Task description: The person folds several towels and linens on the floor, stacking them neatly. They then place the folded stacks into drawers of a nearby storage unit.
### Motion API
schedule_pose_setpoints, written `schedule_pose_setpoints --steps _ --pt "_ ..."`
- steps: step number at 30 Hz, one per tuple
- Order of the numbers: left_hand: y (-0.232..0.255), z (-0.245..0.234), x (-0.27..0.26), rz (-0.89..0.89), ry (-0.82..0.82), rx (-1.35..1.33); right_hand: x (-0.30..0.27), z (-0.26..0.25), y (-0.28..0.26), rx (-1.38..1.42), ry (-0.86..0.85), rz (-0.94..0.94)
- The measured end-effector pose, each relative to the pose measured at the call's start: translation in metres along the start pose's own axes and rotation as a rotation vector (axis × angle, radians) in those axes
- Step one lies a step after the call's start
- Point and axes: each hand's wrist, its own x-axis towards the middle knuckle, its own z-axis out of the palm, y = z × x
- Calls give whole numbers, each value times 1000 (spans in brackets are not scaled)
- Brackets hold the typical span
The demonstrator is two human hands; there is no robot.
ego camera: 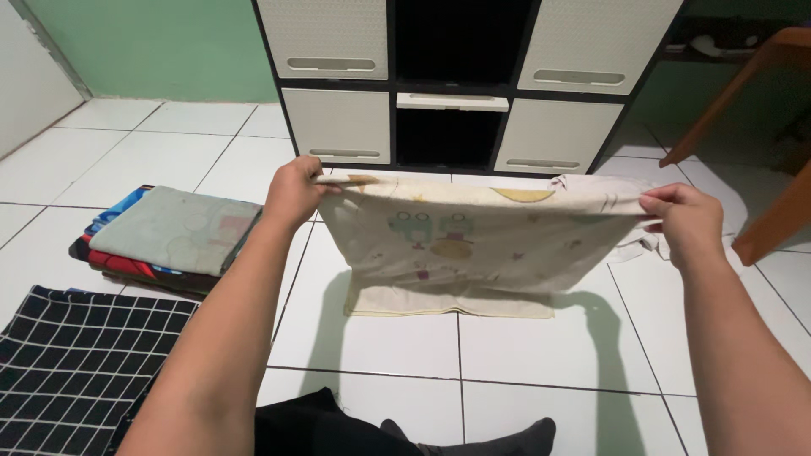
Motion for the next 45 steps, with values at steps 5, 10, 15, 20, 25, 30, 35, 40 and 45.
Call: schedule_pose_setpoints --steps 5,10,15,20,25,30,35,40,45 --pt "-1 -1 0 26 -44 86 11 1 19 111 10 -26" --pt "-9 14 -8 194 19 154 11 15 19 -203 -185 -36" --pt "-9 37 -7 92 -87 -117 -6 22 7 -758 -6 -383" --pt "2 37 -6 99 -168 344 -9 23 1 -961 183 -409" --pt "17 61 21 -618 -282 -454 26 46 13 122 73 73" --pt "1 133 51 -839 -361 -1260 96 98 44 954 -218 522" --pt "10 164 95 -680 -69 -1555 146 107 40 1368 -196 348" --pt "38 113 129 -416 10 -1596 152 70 -19 1396 -45 102" --pt "39 55 101 -371 54 -1434 112 20 -42 968 -80 -61"
